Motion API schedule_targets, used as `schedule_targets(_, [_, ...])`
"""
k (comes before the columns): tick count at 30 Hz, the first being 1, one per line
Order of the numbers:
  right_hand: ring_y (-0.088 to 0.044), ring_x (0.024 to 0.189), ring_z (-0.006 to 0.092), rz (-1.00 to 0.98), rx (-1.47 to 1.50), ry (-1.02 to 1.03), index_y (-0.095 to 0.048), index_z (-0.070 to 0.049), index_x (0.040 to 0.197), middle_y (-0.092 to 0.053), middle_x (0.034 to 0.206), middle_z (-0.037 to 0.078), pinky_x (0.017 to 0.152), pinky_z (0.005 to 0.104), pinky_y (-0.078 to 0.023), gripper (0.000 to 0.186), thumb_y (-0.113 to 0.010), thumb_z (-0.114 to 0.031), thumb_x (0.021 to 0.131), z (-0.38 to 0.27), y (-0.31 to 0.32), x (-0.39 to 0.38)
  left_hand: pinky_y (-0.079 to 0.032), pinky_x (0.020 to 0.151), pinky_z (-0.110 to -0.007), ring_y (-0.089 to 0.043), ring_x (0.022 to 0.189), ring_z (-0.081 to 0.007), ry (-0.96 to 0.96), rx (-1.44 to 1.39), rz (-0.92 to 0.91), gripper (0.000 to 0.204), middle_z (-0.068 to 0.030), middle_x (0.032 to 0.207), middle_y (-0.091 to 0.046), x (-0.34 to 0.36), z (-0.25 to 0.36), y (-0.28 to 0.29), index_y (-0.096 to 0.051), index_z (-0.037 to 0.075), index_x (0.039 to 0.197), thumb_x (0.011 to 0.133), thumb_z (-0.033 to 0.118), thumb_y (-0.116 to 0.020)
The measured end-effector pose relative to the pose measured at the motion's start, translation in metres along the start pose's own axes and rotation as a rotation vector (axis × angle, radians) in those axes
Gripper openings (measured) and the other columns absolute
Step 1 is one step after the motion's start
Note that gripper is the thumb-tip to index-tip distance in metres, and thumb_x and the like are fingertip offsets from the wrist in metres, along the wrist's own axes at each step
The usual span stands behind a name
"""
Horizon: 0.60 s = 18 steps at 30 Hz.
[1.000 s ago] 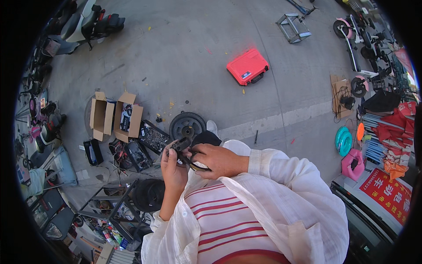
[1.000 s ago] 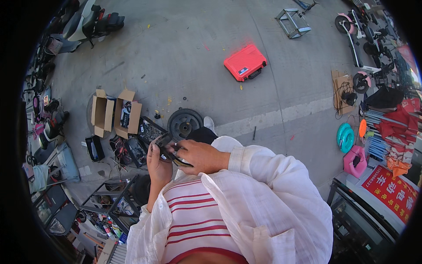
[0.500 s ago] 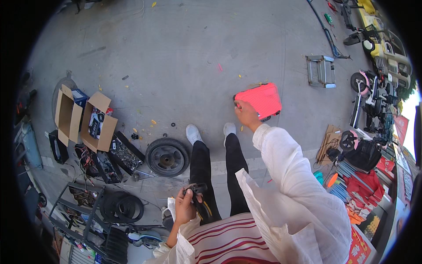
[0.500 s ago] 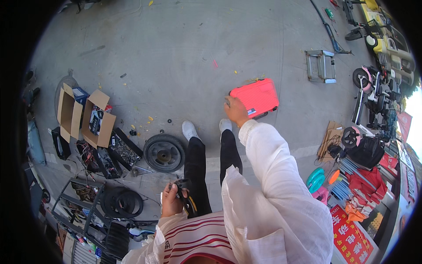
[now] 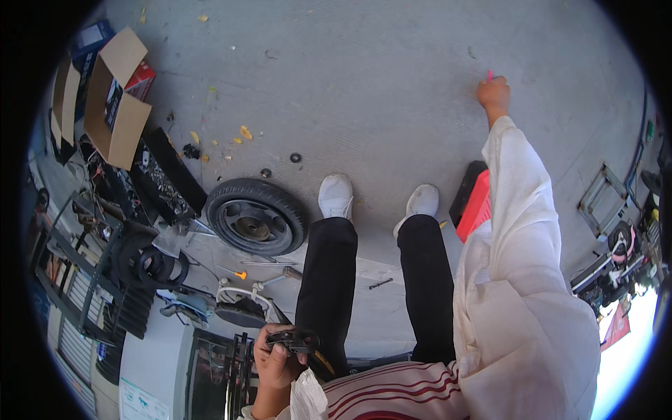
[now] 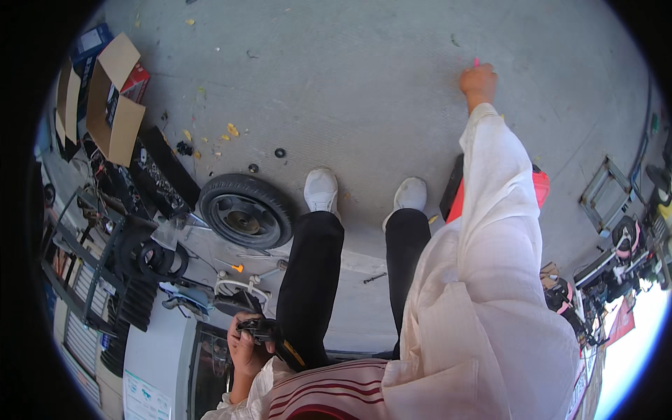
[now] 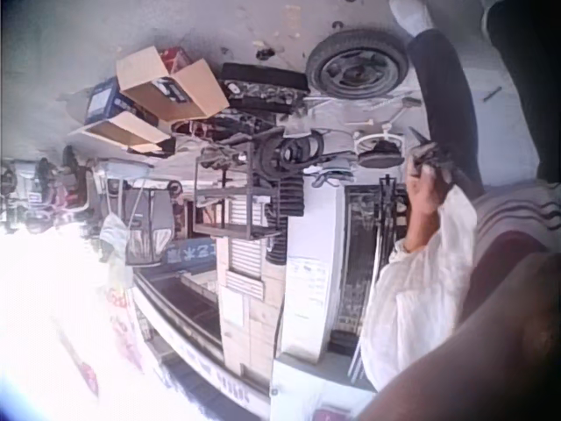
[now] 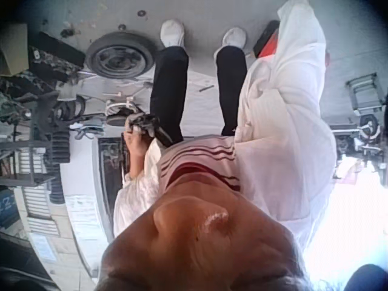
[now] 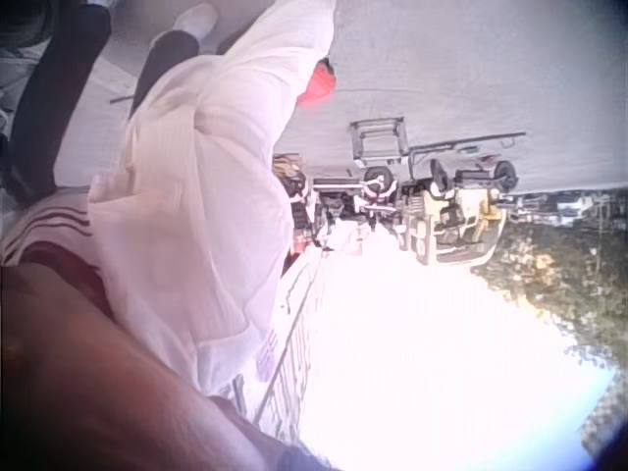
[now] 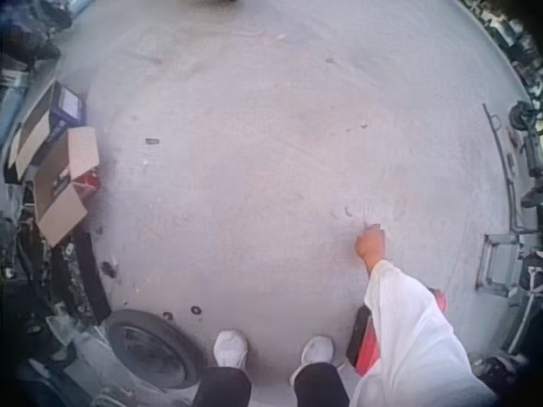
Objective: The person sits in a workshop area and uses a screwdriver and pliers to disassemble and manipulate a small black electrical component. They remove screws, separate parts, and adjust internal wires using the tools.
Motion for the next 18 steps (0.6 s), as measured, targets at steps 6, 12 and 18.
schedule_targets(6, [-0.062,0.098,0.0417,-0.111,0.194,-0.072,-0.053,0.003,0.102,-0.064,0.099,0.026,0.083,0.0464,-0.05,0.036,-0.061,-0.023,0.079,-0.024,-0.002,-0.029,-0.044,0.058,-0.028,-0.055,0.058,-0.0167,-0.102,0.005,0.089,0.037,-0.0147,0.084,-0.064,-0.008,0.007,0.007,-0.053,-0.005,0.108,0.09,0.026,-0.063])
schedule_targets(12, [-0.055,0.1,0.0484,-0.41,0.491,0.17,-0.054,0.0,0.108,-0.06,0.102,0.031,0.083,0.0519,-0.046,0.042,-0.061,-0.02,0.071,-0.007,0.064,-0.3,-0.045,0.063,-0.029,-0.056,0.064,-0.0163,-0.099,-0.014,0.017,0.029,-0.0122,0.087,-0.065,-0.113,0.06,-0.009,-0.054,-0.002,0.11,0.093,0.021,-0.058])
schedule_targets(18, [-0.066,0.066,0.029,-0.529,0.994,-0.014,-0.055,0.0,0.077,-0.063,0.071,0.02,0.058,0.0397,-0.05,0.012,-0.055,-0.012,0.077,0.02,0.246,-0.456,-0.046,0.067,-0.03,-0.057,0.067,-0.017,-0.236,-0.052,-0.174,0.023,-0.0134,0.087,-0.064,-0.228,0.153,-0.012,-0.054,-0.002,0.11,0.095,0.017,-0.054])
Point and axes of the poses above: each hand's wrist, its own x-axis towards the middle knuckle, its own y-axis out of the back of the hand, z = x × y, the point moved 4 cm from there along x, towards the middle knuckle
